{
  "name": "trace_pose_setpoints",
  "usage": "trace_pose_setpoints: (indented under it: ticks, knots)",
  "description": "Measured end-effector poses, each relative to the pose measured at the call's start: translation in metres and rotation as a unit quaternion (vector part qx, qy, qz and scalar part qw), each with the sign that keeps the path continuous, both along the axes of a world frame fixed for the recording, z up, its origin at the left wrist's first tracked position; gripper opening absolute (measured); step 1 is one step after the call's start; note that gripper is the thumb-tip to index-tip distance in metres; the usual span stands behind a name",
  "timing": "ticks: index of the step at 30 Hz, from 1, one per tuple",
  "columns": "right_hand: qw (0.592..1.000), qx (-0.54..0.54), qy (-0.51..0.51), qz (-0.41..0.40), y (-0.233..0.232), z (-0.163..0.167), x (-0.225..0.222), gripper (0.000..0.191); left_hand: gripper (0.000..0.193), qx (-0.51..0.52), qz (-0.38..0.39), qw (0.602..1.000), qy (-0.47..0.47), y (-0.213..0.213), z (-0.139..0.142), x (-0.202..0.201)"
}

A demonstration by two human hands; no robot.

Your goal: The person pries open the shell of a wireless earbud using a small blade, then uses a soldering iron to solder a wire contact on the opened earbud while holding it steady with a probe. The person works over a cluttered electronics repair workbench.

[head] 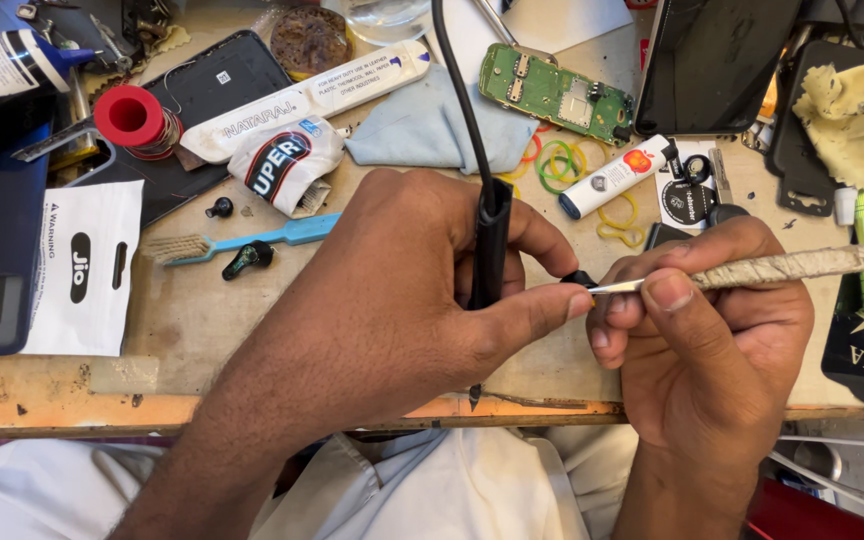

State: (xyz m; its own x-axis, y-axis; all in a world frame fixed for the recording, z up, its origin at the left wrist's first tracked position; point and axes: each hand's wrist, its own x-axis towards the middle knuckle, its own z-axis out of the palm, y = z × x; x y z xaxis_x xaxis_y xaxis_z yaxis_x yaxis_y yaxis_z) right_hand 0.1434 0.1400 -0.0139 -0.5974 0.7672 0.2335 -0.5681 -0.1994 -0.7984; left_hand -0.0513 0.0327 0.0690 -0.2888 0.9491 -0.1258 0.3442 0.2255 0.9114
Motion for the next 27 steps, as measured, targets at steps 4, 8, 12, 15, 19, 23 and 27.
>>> trace_pose_setpoints:
  ticks: [4,8,12,15,19,23,27]
  knots:
    - [1.0,0.009,0.005,0.004,-0.0017,0.0014,-0.0009,0.006,0.02,-0.002,0.003,1.0,-0.009,0.0004,0.0008,-0.0015]
    - [1.0,0.017,-0.001,-0.008,-0.004,0.0026,-0.0011,0.007,0.019,-0.036,0.017,0.999,0.001,0.0006,0.0014,-0.0019]
    - [0.999,0.02,-0.014,-0.022,-0.0063,0.0035,-0.0009,0.008,0.027,0.03,-0.03,0.999,-0.012,-0.0017,0.0023,-0.0011]
    - [0.999,0.024,-0.018,-0.028,-0.0079,0.0038,-0.0005,0.009,0.024,-0.02,-0.013,1.0,-0.013,-0.0025,0.0023,-0.0004]
    - [0.999,0.027,-0.023,-0.032,-0.0094,0.0036,0.0004,0.01,0.019,-0.008,-0.011,1.0,-0.027,-0.0019,0.0023,0.0002]
    - [0.999,0.026,-0.015,-0.024,-0.009,0.003,0.0015,0.009,0.018,-0.024,-0.023,0.998,-0.053,-0.0011,0.0032,0.0004]
    - [1.0,0.02,-0.002,-0.007,-0.0069,0.0022,0.0027,0.012,0.018,0.005,-0.023,0.998,-0.066,0.0012,0.0014,0.0]
